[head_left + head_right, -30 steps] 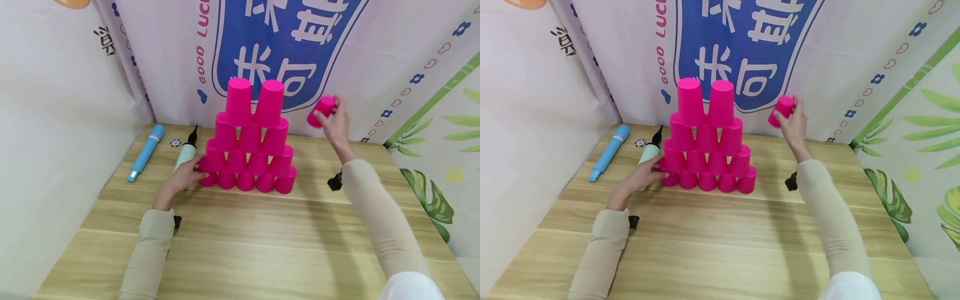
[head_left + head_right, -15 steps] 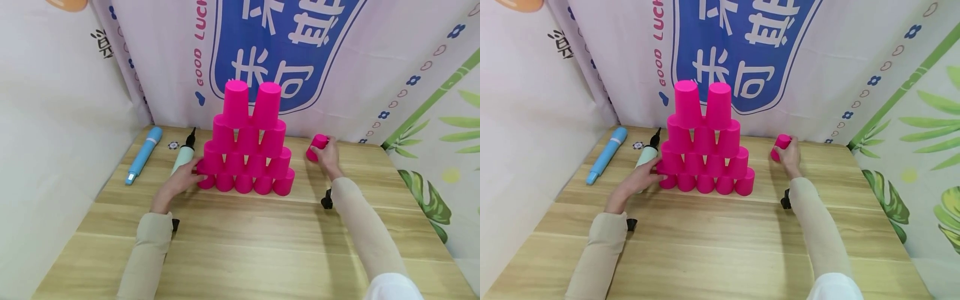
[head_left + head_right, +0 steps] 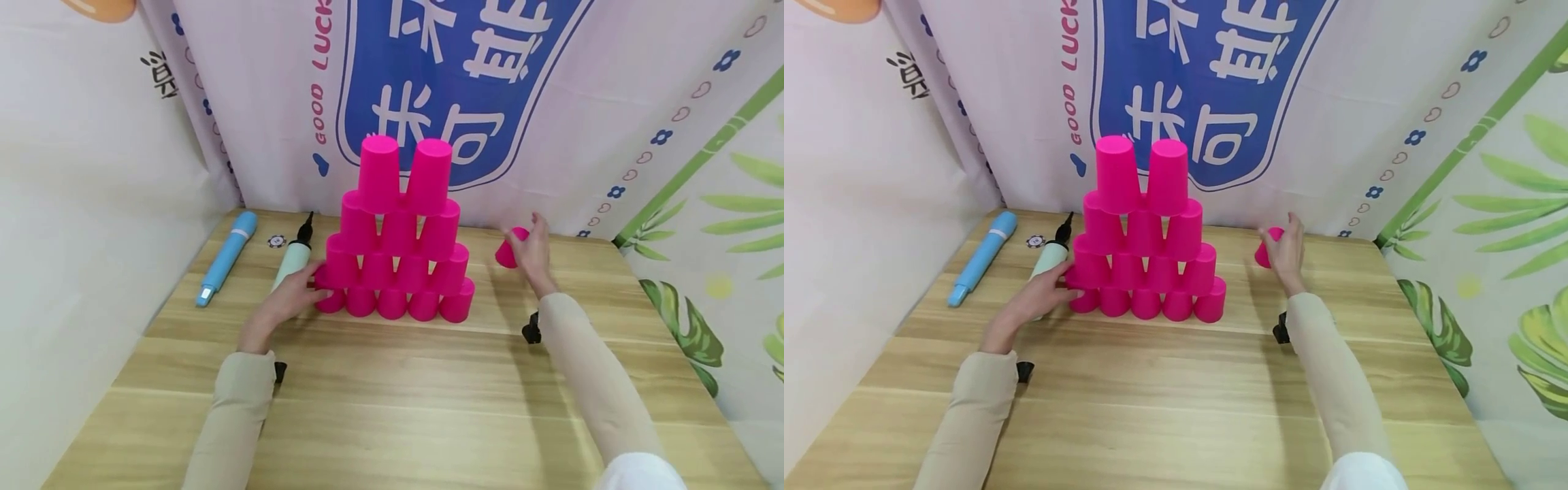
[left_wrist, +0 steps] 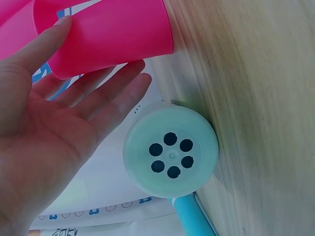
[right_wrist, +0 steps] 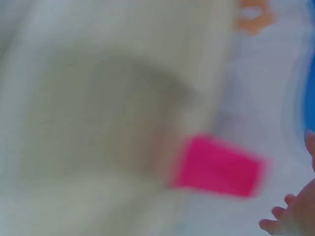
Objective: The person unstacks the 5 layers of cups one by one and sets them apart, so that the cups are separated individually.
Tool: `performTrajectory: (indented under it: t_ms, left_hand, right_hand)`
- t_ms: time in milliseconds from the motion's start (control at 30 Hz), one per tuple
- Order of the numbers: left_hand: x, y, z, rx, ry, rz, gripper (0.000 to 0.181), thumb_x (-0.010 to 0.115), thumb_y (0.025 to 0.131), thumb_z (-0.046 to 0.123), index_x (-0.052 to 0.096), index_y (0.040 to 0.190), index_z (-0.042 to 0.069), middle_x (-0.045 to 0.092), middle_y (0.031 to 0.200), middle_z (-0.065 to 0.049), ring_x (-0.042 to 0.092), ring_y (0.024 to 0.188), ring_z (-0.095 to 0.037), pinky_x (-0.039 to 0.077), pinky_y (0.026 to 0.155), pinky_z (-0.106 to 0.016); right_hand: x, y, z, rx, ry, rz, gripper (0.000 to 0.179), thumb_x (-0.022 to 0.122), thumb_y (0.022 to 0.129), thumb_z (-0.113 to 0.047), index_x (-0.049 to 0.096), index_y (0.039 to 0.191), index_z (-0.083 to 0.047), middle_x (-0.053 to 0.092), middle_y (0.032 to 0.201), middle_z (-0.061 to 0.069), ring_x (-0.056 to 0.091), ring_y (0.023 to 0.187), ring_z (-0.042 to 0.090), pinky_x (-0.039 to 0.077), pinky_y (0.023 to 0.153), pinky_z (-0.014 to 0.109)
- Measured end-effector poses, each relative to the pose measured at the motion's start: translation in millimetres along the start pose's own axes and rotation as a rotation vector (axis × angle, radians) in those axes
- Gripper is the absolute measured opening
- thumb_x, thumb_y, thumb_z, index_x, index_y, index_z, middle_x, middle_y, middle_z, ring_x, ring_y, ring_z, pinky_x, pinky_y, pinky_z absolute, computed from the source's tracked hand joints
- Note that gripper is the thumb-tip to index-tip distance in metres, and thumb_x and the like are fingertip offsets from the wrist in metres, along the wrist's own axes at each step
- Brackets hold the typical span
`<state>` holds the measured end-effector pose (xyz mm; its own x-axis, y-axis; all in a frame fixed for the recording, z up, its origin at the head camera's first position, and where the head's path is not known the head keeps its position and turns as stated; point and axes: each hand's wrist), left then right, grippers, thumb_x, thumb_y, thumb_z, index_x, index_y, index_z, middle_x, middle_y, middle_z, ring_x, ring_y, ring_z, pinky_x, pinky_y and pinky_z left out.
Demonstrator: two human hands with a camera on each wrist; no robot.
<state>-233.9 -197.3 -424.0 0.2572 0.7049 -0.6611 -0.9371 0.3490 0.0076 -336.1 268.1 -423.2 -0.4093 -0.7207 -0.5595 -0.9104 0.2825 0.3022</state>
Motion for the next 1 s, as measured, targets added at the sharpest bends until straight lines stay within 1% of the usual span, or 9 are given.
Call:
performTrajectory:
  t_ms: [100, 167, 233, 300, 400, 467, 533, 833, 1000]
  left_hand:
    - [1.3, 1.5, 0.5, -0.001, -0.007, -0.005, 0.066, 0.064, 0.093, 0.014, 0.03, 0.148, 0.001, 0.048, 0.139, -0.022, 0.051, 0.122, -0.039, 0.044, 0.101, -0.049]
    - [2.3, 2.7, 1.2, 0.001, -0.014, -0.003, 0.065, 0.064, 0.093, 0.014, 0.031, 0.148, 0.002, 0.049, 0.138, -0.021, 0.052, 0.122, -0.038, 0.044, 0.101, -0.049]
    - [3.1, 3.9, 2.1, 0.003, -0.018, -0.001, 0.065, 0.064, 0.093, 0.014, 0.032, 0.148, 0.002, 0.05, 0.138, -0.021, 0.052, 0.122, -0.038, 0.044, 0.101, -0.049]
    - [3.4, 5.3, 2.6, 0.005, -0.017, 0.004, 0.064, 0.064, 0.093, 0.014, 0.032, 0.148, 0.002, 0.051, 0.137, -0.02, 0.052, 0.122, -0.037, 0.044, 0.101, -0.049]
    - [1.8, 7.1, 2.5, 0.004, -0.008, 0.011, 0.064, 0.064, 0.093, 0.015, 0.033, 0.147, 0.001, 0.051, 0.136, -0.021, 0.052, 0.122, -0.038, 0.043, 0.101, -0.049]
    - [0.3, 7.5, 2.3, 0.0, -0.006, 0.011, 0.064, 0.064, 0.093, 0.015, 0.032, 0.147, 0.001, 0.051, 0.136, -0.022, 0.051, 0.122, -0.038, 0.043, 0.102, -0.049]
    - [-0.9, 7.6, 1.9, -0.002, -0.006, 0.009, 0.064, 0.064, 0.093, 0.014, 0.032, 0.147, 0.001, 0.05, 0.137, -0.022, 0.051, 0.122, -0.039, 0.043, 0.102, -0.049]
    - [1.6, 7.6, -3.4, -0.019, -0.015, -0.017, 0.065, 0.063, 0.094, 0.016, 0.031, 0.148, 0.003, 0.05, 0.137, -0.021, 0.05, 0.122, -0.038, 0.043, 0.101, -0.049]
    - [2.6, 6.9, -5.2, 0.006, 0.014, 0.004, 0.064, 0.063, 0.093, 0.017, 0.033, 0.146, -0.002, 0.051, 0.135, -0.023, 0.052, 0.118, -0.04, 0.045, 0.098, -0.05]
  right_hand:
    - [-16, -3.7, -56, -0.186, 0.134, 0.077, 0.06, 0.061, 0.095, -0.026, 0.036, 0.142, 0.0, 0.044, 0.141, 0.018, 0.041, 0.132, 0.028, 0.032, 0.112, 0.035]
    - [-30, -12.0, -104, -0.291, 0.284, 0.056, 0.052, 0.058, 0.096, -0.025, 0.041, 0.139, -0.001, 0.049, 0.137, 0.015, 0.045, 0.129, 0.024, 0.034, 0.111, 0.032]
    - [-44, -25.9, -153, -0.372, 0.393, -0.02, 0.052, 0.059, 0.096, -0.026, 0.042, 0.14, -0.006, 0.053, 0.135, 0.011, 0.048, 0.127, 0.021, 0.037, 0.109, 0.032]
    - [-54, -40.9, -194, -0.443, 0.437, -0.121, 0.059, 0.062, 0.093, -0.028, 0.039, 0.144, -0.011, 0.052, 0.136, 0.008, 0.048, 0.126, 0.02, 0.039, 0.108, 0.035]
    - [-61, -59.4, -235, -0.511, 0.354, -0.255, 0.075, 0.069, 0.085, -0.032, 0.031, 0.149, -0.02, 0.048, 0.14, 0.0, 0.047, 0.126, 0.016, 0.04, 0.106, 0.037]
    - [-60, -64.6, -248, -0.524, 0.295, -0.305, 0.082, 0.074, 0.081, -0.034, 0.03, 0.149, -0.022, 0.047, 0.14, -0.003, 0.048, 0.124, 0.014, 0.041, 0.104, 0.037]
    - [-55, -65.6, -254, -0.513, 0.268, -0.336, 0.085, 0.076, 0.079, -0.034, 0.031, 0.149, -0.022, 0.048, 0.139, -0.002, 0.049, 0.122, 0.015, 0.043, 0.103, 0.037]
    - [-37, -62.1, -239, -0.419, 0.274, -0.352, 0.085, 0.08, 0.077, -0.028, 0.034, 0.147, -0.019, 0.051, 0.13, 0.002, 0.054, 0.114, 0.017, 0.05, 0.095, 0.034]
    - [-34, -62.6, -236, -0.419, 0.334, -0.326, 0.081, 0.08, 0.077, -0.024, 0.038, 0.146, -0.016, 0.056, 0.126, 0.004, 0.057, 0.108, 0.017, 0.052, 0.091, 0.033]
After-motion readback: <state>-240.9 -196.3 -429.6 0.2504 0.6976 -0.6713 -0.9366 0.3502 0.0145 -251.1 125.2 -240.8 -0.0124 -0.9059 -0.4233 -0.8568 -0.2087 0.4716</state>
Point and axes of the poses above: each hand's wrist, its own y-axis towards the middle knuckle, its own x-axis out of the palm, z = x × y
